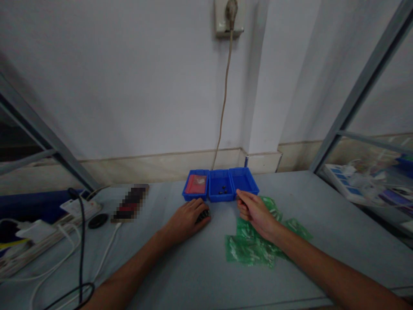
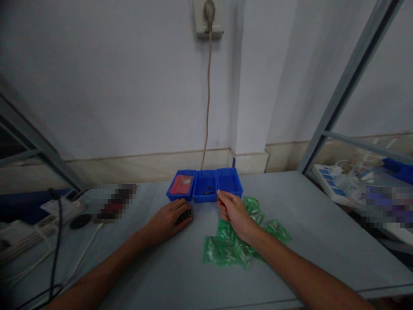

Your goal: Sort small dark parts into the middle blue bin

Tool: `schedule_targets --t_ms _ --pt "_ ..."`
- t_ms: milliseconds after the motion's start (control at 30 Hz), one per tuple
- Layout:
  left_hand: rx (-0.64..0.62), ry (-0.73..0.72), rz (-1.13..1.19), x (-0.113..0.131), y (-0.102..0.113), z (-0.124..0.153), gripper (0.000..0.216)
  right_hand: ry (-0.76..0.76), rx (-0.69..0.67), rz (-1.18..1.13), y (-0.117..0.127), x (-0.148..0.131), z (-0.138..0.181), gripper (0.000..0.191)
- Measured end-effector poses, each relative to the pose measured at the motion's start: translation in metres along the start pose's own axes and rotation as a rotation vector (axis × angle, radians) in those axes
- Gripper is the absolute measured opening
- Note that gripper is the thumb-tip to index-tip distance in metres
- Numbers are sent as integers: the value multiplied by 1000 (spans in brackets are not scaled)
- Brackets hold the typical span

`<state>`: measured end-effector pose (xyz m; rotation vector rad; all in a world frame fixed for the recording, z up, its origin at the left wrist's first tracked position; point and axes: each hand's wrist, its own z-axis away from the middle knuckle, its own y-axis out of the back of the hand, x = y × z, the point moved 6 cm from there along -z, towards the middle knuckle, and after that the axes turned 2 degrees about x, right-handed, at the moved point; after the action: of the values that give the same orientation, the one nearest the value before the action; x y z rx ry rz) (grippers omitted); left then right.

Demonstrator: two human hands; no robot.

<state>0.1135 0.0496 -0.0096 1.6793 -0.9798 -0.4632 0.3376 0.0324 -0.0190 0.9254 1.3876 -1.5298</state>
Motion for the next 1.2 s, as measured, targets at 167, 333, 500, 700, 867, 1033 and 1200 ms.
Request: schedule_targets --t_ms 167,333,500,700,867,1033,1200 --pt "2 -7 1 0 -1 1 17 -2 11 -5 2 -1 0 59" --pt "-22 7 1 0 -1 1 18 10 23 -16 3 -5 0 59" --pt "-28 -4 11 0 -1 1 20 14 53 -42 5 -5 0 57" --pt "-33 5 4 -2 -4 2 21 61 107 -23 10 -6 -1 56" --pt "-12 -2 10 -1 -2 1 21 133 100 28 9 -9 0 49" --pt "1 -10 21 0 -1 1 18 250 90 224 7 -14 2 40" --pt "-21 -2 5 1 -1 0 16 264 33 336 1 -13 5 36"
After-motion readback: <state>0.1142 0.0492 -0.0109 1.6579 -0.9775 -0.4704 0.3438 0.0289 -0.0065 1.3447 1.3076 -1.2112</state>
